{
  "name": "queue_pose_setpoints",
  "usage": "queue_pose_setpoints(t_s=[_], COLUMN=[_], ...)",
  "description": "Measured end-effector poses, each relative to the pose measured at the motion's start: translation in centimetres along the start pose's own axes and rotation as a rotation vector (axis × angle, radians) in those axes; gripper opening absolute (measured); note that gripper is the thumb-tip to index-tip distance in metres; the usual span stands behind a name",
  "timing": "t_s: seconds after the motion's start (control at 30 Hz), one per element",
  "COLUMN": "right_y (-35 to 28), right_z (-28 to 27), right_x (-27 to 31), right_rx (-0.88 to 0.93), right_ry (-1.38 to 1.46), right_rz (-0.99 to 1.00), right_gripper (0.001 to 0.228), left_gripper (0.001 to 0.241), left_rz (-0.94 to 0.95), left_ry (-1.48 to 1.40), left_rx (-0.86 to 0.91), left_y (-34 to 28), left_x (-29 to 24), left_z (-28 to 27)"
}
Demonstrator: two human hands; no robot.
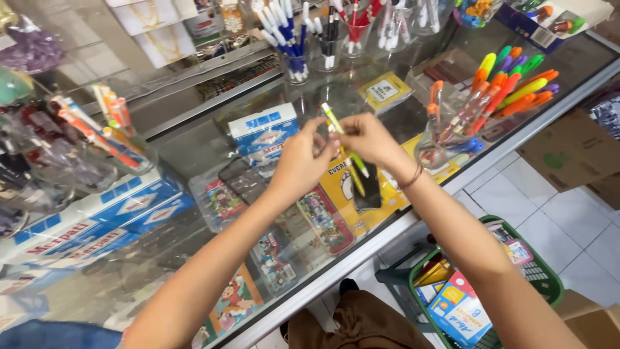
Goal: Cleaning the glass surface of a stationery counter and organizing pens into holders.
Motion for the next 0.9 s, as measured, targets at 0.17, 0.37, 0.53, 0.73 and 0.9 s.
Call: queue_pose_setpoints(t_s=[0.17,0.37,0.53,0.73,0.9], right_y=[-4.3,-6.7,-9.2,-11.0,-12.0], right_z=[0.8,1.1,2.2,3.4,2.2], right_x=[2.1,2.4,4.2,5.4,6.1], right_rx=[0.069,0.197,0.302,0.382,0.276], right_ry=[0.264,0.501,0.62,0.737,0.735], right_rz=[-0.049,0.046,0.157,0.109,-0.035], right_gripper=[0.024,0.031,0.04,0.041,0.038], left_gripper=[0.043,0.046,0.046,0.028,0.018], left_rz=[-0.275,-0.218,-0.179,-0.32,-0.385], left_ry=[-0.3,-0.566,-0.139,-0.405,-0.492], left_rx=[-0.044,0.019,0.044,0.005,-0.078], left_y=[0.5,0.6,-0.1,-3.0,-6.2], left_x=[1.3,0.6,-1.9,-1.8,-3.1], left_z=[1.4,1.5,-1.0,-2.1,-6.3])
Point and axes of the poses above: each hand's wrist, its own y-axis towards the middle knuckle, its own z-axis out of the palm, x = y × z, the point moved 8 cm from there along y, towards the middle knuckle, and after that the axes turned 12 degrees about z, right-handed, at the moved point
